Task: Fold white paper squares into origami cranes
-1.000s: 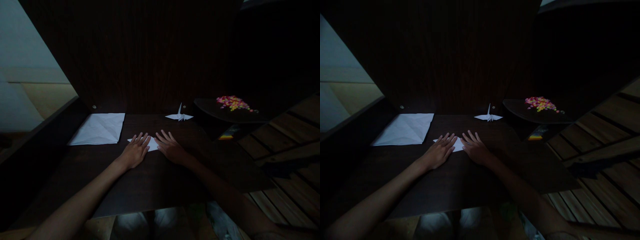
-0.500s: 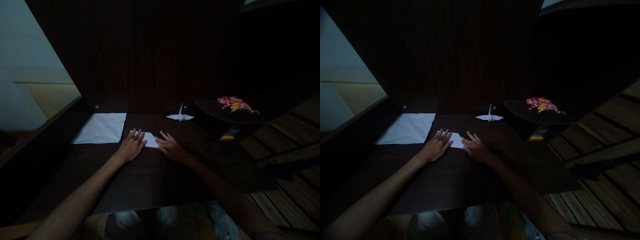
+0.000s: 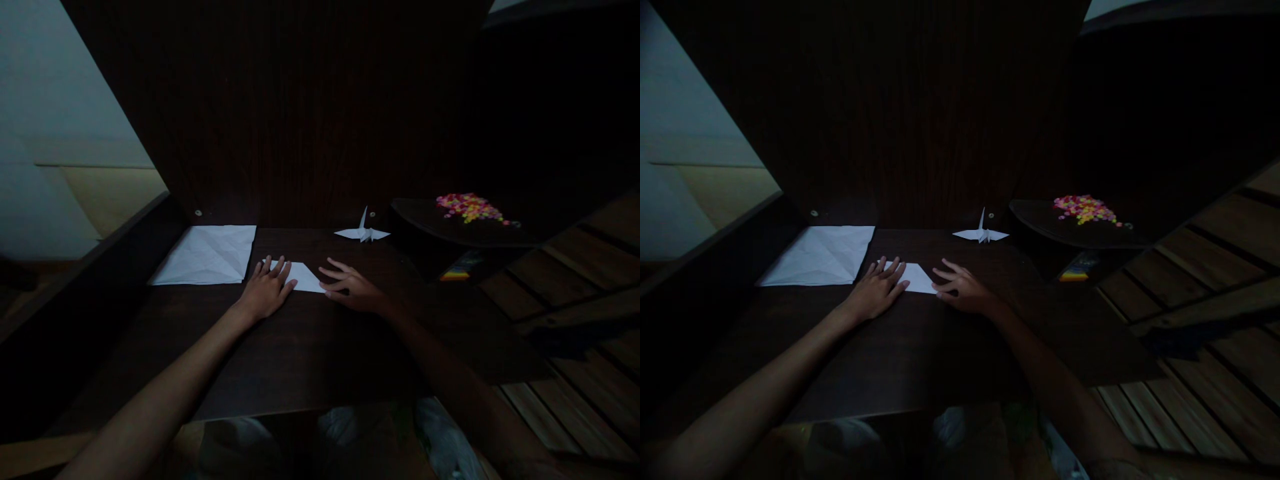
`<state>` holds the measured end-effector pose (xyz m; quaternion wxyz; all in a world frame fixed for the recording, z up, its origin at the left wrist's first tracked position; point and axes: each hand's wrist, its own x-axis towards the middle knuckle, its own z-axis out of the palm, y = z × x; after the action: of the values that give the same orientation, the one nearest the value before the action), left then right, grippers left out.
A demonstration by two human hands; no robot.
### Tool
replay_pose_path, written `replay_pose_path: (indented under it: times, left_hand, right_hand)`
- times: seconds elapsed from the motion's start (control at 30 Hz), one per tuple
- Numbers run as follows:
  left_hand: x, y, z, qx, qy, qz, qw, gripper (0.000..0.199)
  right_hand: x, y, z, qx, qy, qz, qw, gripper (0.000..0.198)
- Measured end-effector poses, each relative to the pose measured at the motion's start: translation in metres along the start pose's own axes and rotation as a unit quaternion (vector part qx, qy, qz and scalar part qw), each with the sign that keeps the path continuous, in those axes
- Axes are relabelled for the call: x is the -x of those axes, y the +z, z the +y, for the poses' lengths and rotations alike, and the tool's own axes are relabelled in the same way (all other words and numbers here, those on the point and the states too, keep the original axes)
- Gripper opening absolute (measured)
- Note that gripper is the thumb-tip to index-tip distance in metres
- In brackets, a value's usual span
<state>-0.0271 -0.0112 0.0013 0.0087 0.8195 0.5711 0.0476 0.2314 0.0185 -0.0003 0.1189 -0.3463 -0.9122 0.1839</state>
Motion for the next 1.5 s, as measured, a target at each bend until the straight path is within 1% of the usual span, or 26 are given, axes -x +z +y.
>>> replay_pose_path:
  times: [0.13, 0.4, 0.6, 0.73, 0.87, 0.93, 1.03, 1.13, 1.27, 1.37, 1.5]
  left_hand:
    - [-0.001, -0.001, 0.0, -0.006, -0.009, -0.012, 1.0, 0.06]
    - [-0.001, 0.004, -0.002, 0.005, -0.018, -0.001, 1.0, 0.06]
    - [0.001, 0.003, -0.001, 0.018, -0.02, 0.012, 1.0, 0.063]
    - [0.002, 0.007, 0.001, 0.01, 0.008, 0.032, 0.999, 0.066]
    - [0.004, 0.012, 0.009, 0.022, 0.076, 0.065, 0.995, 0.065]
    - [0.006, 0.015, 0.014, 0.033, 0.103, 0.066, 0.992, 0.066]
    - [0.009, 0.017, 0.02, 0.041, 0.112, 0.072, 0.99, 0.068]
    - [0.01, 0.017, 0.025, 0.043, 0.104, 0.075, 0.991, 0.069]
    - [0.012, 0.015, 0.033, 0.039, 0.092, 0.067, 0.993, 0.072]
    - [0.014, 0.014, 0.037, 0.033, 0.086, 0.072, 0.993, 0.072]
    - [0.015, 0.017, 0.038, 0.027, 0.076, 0.08, 0.994, 0.069]
  right_hand:
    - [0.001, 0.0, -0.002, 0.012, 0.0, 0.031, 0.999, 0.029]
    - [-0.006, 0.013, -0.004, -0.01, 0.027, 0.138, 0.99, 0.021]
    - [-0.007, 0.015, 0.0, 0.014, 0.063, 0.17, 0.983, 0.02]
    - [-0.006, 0.015, 0.003, 0.038, 0.105, 0.197, 0.974, 0.02]
    - [-0.007, 0.017, 0.011, 0.063, 0.126, 0.217, 0.966, 0.022]
    - [-0.007, 0.018, 0.014, 0.078, 0.114, 0.218, 0.966, 0.026]
    - [-0.008, 0.022, 0.011, 0.108, 0.073, 0.2, 0.971, 0.04]
    - [-0.011, 0.031, -0.002, 0.118, 0.037, 0.174, 0.977, 0.046]
    - [-0.012, 0.045, -0.023, 0.133, 0.007, 0.162, 0.978, 0.051]
    - [-0.01, 0.05, -0.028, 0.132, 0.015, 0.154, 0.979, 0.052]
    - [-0.008, 0.049, -0.026, 0.124, 0.055, 0.14, 0.981, 0.057]
